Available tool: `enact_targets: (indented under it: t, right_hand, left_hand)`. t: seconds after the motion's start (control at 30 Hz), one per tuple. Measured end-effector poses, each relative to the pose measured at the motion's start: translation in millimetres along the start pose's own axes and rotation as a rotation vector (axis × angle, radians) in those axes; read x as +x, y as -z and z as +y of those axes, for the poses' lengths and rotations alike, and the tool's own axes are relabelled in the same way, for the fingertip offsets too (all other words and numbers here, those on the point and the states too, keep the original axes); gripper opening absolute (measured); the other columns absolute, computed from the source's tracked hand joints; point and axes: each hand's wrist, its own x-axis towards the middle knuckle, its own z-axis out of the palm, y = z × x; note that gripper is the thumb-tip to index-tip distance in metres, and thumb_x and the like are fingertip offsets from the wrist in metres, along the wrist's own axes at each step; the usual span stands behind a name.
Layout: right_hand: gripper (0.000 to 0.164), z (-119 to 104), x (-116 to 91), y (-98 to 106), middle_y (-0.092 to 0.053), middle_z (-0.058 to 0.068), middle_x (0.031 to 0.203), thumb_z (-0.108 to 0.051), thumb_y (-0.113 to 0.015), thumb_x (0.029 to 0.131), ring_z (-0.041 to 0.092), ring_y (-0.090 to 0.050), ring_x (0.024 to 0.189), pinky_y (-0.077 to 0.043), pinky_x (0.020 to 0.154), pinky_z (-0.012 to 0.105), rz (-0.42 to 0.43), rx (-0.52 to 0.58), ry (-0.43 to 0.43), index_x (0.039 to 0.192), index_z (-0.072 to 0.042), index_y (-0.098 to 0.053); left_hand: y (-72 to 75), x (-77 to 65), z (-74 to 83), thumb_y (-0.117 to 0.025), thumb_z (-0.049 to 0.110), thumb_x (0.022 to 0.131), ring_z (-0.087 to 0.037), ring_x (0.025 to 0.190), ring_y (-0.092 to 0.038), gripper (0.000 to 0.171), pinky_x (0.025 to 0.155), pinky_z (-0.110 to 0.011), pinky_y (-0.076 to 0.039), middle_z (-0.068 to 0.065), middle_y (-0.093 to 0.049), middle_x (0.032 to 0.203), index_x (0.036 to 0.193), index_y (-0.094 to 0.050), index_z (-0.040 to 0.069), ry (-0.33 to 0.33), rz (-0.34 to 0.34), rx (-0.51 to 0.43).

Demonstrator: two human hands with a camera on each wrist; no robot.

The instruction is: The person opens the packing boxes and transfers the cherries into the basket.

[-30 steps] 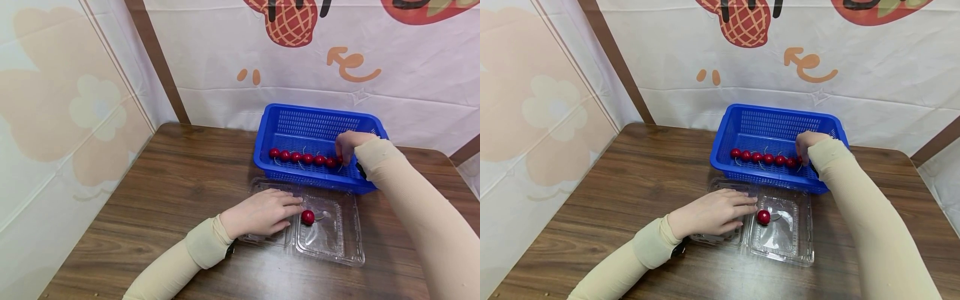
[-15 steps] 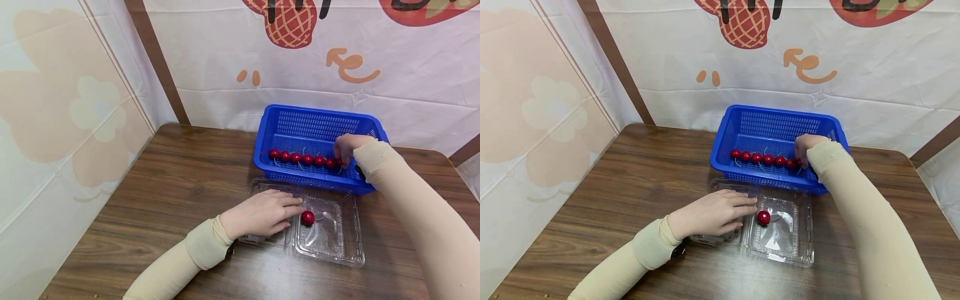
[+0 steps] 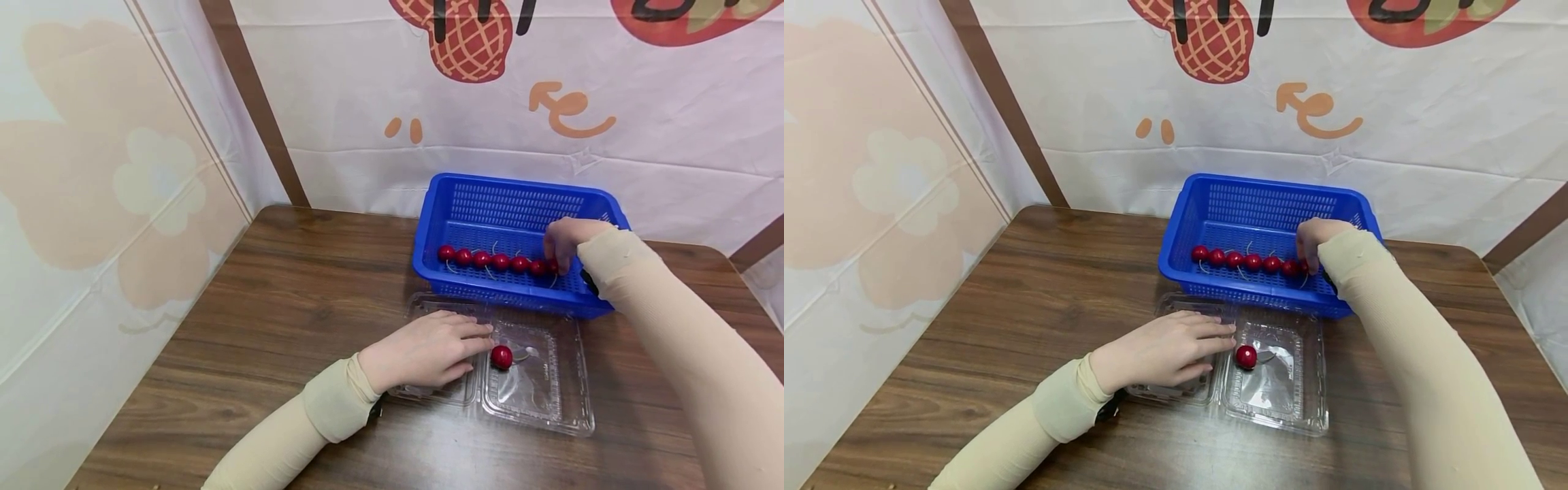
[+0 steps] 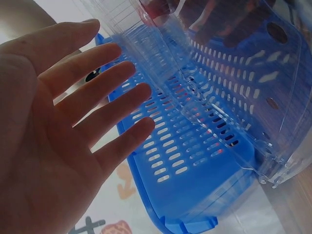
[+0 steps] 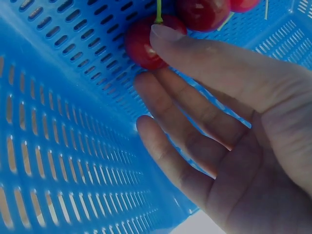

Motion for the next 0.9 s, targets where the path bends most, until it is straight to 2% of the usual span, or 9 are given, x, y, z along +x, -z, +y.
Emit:
enact_targets:
  t: [0.17, 0.4, 0.63, 0.9]
  right_hand:
    - [0.037, -1.9, -2.4, 4.3, -0.065, 0.017, 0.098, -0.008, -0.079, 0.061, 0.029, -0.058, 0.088, -0.053, 0.076, 0.049, 0.021, -0.006, 0.0, 0.096, -0.002, -0.067]
    - [0.03, -4.1, -9.3, 10.4, -0.066, 0.017, 0.097, -0.002, -0.073, 0.067, 0.028, -0.057, 0.086, -0.054, 0.073, 0.048, 0.073, 0.03, -0.008, 0.096, -0.001, -0.068]
    - [0.026, -4.4, -16.1, 14.8, -0.067, 0.013, 0.093, -0.005, -0.072, 0.066, 0.025, -0.059, 0.084, -0.054, 0.07, 0.045, 0.141, -0.037, 0.065, 0.091, -0.003, -0.069]
    - [0.012, -2.5, -25.4, 21.3, -0.069, 0.009, 0.085, -0.009, -0.07, 0.072, 0.02, -0.06, 0.076, -0.055, 0.069, 0.043, 0.264, -0.074, 0.139, 0.084, -0.006, -0.07]
  left_hand:
    - [-0.5, -0.1, 0.0, -0.055, 0.032, 0.088, -0.021, 0.123, -0.046, 0.047, 0.105, -0.034, -0.039, -0.003, -0.052, 0.136, 0.132, -0.053, 0.016, -0.005, 0.006, 0.001]
    - [-0.1, -0.1, 0.3, -0.055, 0.032, 0.088, -0.022, 0.123, -0.045, 0.047, 0.105, -0.035, -0.039, -0.003, -0.052, 0.136, 0.132, -0.053, 0.016, -0.006, 0.007, -0.008]
    - [-0.6, 0.5, 0.4, -0.055, 0.033, 0.089, -0.022, 0.123, -0.046, 0.047, 0.105, -0.035, -0.038, -0.003, -0.051, 0.137, 0.132, -0.053, 0.016, -0.005, 0.009, -0.008]
    - [-0.5, 0.6, 1.1, -0.057, 0.032, 0.087, -0.022, 0.123, -0.046, 0.047, 0.105, -0.035, -0.038, -0.003, -0.051, 0.137, 0.132, -0.054, 0.016, -0.009, 0.022, -0.013]
